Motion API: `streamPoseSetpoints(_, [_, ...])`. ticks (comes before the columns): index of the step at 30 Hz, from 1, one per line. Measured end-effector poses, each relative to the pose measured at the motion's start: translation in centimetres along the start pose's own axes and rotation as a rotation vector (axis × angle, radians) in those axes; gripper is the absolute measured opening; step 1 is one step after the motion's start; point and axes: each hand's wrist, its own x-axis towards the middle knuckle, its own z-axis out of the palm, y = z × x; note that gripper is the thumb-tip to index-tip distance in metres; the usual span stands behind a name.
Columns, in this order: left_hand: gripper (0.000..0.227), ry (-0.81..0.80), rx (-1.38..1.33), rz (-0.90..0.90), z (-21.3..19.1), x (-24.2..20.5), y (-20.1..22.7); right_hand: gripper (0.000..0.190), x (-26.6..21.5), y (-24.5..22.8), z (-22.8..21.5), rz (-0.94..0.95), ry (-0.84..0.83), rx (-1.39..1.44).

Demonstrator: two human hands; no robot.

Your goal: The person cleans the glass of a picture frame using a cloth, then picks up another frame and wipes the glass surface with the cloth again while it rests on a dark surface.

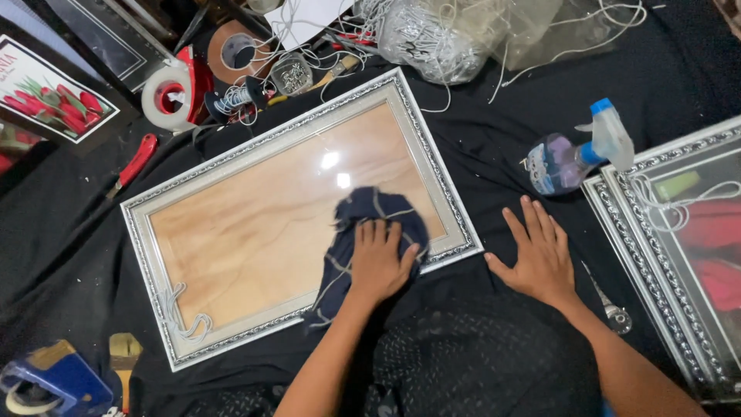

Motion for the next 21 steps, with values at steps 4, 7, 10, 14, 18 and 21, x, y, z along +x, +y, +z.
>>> streamPoseSetpoints(4, [0.073, 0.135, -0.073, 0.074, -1.1, 9.4, 1.5, 0.085, 0.2, -0.1, -0.2, -0.017, 0.027, -0.048])
streamPoseSetpoints(7, [0.071, 0.276, -0.069, 0.043, -1.1, 15.8, -0.1, 0.084, 0.3, -0.4, -0.3, -0.015, 0.023, -0.07])
streamPoseSetpoints(10, [0.061, 0.46, -0.066, 0.111, -2.2, 19.6, -2.7, 0.09, 0.7, -0.5, -0.8, 0.076, -0.163, 0.015])
streamPoseSetpoints(14, [0.062, 0.429, 0.005, 0.1, -3.0, 18.2, -8.9, 0.089, 0.2, -0.2, 0.0, -0.011, -0.08, -0.062])
streamPoseSetpoints(18, [0.071, 0.302, 0.049, -0.049, -5.1, 12.9, -18.1, 0.089, -0.2, 0.6, 1.1, -0.011, -0.072, -0.211])
streamPoseSetpoints(21, [0.073, 0.283, 0.09, -0.23, -7.3, 7.9, -26.2, 0.093, -0.5, 1.4, 2.2, 0.018, -0.126, -0.264])
